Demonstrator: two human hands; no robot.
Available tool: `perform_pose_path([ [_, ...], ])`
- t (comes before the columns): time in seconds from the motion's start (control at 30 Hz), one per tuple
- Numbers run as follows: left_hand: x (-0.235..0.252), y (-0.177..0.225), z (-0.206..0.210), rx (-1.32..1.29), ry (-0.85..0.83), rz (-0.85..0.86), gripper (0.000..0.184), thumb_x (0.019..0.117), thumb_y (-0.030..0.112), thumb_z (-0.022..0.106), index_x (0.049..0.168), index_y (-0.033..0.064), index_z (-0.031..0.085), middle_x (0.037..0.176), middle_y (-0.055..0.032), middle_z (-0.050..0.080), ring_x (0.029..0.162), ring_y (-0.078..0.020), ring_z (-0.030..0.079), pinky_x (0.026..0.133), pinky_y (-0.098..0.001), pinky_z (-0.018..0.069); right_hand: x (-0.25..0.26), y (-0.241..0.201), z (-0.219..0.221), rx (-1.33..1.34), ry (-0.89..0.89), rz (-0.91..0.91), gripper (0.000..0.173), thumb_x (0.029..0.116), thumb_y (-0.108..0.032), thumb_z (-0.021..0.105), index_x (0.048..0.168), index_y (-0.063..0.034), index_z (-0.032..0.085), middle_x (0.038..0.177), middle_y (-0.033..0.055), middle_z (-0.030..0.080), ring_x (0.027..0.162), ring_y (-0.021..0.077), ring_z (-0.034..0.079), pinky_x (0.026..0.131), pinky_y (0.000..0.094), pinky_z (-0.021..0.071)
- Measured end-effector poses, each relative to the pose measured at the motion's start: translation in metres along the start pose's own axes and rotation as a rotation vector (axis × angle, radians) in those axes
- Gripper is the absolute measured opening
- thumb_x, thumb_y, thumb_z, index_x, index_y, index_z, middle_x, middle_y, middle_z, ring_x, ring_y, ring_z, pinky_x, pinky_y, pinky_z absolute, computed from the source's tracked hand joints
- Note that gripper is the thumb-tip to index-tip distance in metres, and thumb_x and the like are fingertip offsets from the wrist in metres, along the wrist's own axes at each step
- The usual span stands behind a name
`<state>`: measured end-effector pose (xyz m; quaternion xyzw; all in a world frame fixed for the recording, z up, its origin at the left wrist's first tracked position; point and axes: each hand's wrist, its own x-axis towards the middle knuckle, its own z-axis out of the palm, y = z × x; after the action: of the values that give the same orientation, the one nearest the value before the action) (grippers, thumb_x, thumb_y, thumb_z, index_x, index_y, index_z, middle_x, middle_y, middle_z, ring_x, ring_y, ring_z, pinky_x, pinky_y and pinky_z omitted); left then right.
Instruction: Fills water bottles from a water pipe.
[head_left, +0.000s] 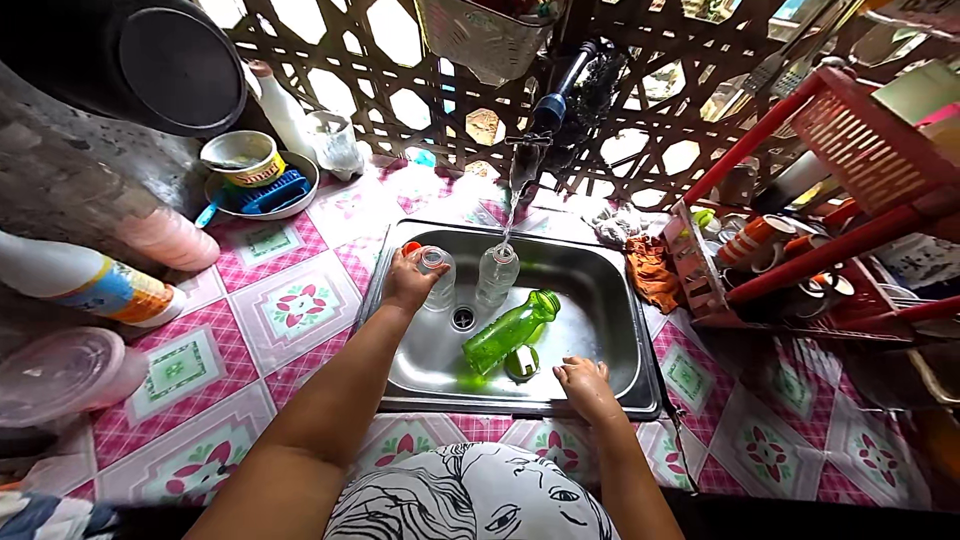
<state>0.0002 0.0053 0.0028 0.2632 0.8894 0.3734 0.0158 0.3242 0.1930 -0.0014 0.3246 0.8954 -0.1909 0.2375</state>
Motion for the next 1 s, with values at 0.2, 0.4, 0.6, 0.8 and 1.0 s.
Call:
perform_pose_path([
  [0.2,0.000,-0.003,0.001,0.013,0.004,-0.001,0.057,0.0901,0.049,0.077,0.128,0.0078,0.069,0.139,-0.0275,0.057,0.131,-0.0420,0.055,0.107,-0.0611,0.0434,-0.002,-0.001,0.000,0.052,-0.052,-0.036,0.059,0.1050,-0.053,0.046,0.153,-0.0194,0.051,0.150,0.0075,0.056,0.143,0.0293,0.045,0.122,0.0642,0.0158],
  [0.4,0.001,-0.003,0.000,0.010,-0.006,0.016,0.056,0.0908,0.048,0.076,0.128,0.0069,0.069,0.138,-0.0257,0.059,0.133,-0.0419,0.053,0.109,-0.0602,0.0419,-0.001,-0.005,0.000,0.016,-0.072,-0.036,0.057,0.1034,-0.050,0.053,0.153,-0.0209,0.050,0.148,0.0076,0.057,0.141,0.0289,0.047,0.121,0.0633,0.0201],
  [0.6,0.002,-0.006,0.001,0.009,0.011,0.025,0.058,0.0890,0.050,0.077,0.126,0.0066,0.070,0.136,-0.0276,0.059,0.129,-0.0422,0.056,0.106,-0.0609,0.0440,-0.001,-0.006,-0.001,0.006,-0.086,-0.040,0.056,0.1035,-0.048,0.053,0.152,-0.0202,0.051,0.148,0.0073,0.057,0.141,0.0287,0.048,0.120,0.0616,0.0226],
  [0.8,0.003,-0.010,-0.002,-0.030,0.028,0.045,0.058,0.0853,0.053,0.080,0.123,0.0086,0.073,0.134,-0.0249,0.062,0.129,-0.0404,0.057,0.105,-0.0617,0.0448,0.001,-0.002,0.001,0.306,-0.141,-0.255,0.057,0.1025,-0.043,0.058,0.152,-0.0158,0.051,0.150,0.0106,0.055,0.142,0.0276,0.047,0.120,0.0579,0.0278],
  [1.0,0.003,-0.010,0.000,-0.033,0.038,0.041,0.056,0.0850,0.051,0.081,0.123,0.0101,0.073,0.133,-0.0248,0.062,0.127,-0.0399,0.058,0.104,-0.0616,0.0455,-0.001,-0.013,-0.008,0.297,-0.105,-0.269,0.055,0.1022,-0.040,0.059,0.151,-0.0156,0.052,0.149,0.0097,0.056,0.141,0.0261,0.048,0.119,0.0565,0.0289],
])
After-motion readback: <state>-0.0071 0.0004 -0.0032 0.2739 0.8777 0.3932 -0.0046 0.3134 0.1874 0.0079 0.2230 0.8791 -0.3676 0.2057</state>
